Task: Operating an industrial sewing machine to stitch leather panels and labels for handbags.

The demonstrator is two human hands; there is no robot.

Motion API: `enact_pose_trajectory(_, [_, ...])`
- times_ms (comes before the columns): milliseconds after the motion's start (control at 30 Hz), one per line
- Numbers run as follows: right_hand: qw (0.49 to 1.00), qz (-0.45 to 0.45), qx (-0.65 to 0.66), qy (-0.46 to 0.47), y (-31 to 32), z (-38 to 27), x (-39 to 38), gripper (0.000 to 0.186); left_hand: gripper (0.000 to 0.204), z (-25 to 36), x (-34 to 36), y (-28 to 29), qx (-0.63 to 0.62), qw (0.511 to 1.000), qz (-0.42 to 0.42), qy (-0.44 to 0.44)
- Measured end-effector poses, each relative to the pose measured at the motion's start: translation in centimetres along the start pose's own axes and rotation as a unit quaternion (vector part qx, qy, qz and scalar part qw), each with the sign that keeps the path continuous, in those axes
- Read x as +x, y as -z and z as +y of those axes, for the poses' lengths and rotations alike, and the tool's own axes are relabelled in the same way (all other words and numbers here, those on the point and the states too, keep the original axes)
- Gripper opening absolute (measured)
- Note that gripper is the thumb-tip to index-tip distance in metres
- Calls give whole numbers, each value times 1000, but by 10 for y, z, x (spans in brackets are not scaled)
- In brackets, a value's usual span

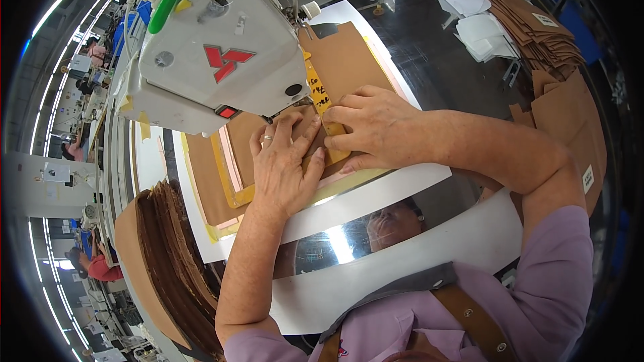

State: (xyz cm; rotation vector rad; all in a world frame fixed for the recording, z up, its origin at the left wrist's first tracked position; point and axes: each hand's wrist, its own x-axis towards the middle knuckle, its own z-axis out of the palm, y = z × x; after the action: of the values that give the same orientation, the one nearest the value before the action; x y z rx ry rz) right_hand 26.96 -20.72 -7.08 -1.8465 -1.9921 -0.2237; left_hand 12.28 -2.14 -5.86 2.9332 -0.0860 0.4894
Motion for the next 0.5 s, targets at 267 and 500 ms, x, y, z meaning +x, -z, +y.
enact_pose_trajectory(267, [1000,-4,-9,-20,-1,14,8,46,47,-20,3,13,-131,988,-70,49])
enact_pose_trajectory(500, [998,-8,54,-43,-3,35,10,46,46,-39,9,2,-83,995,-50,10])
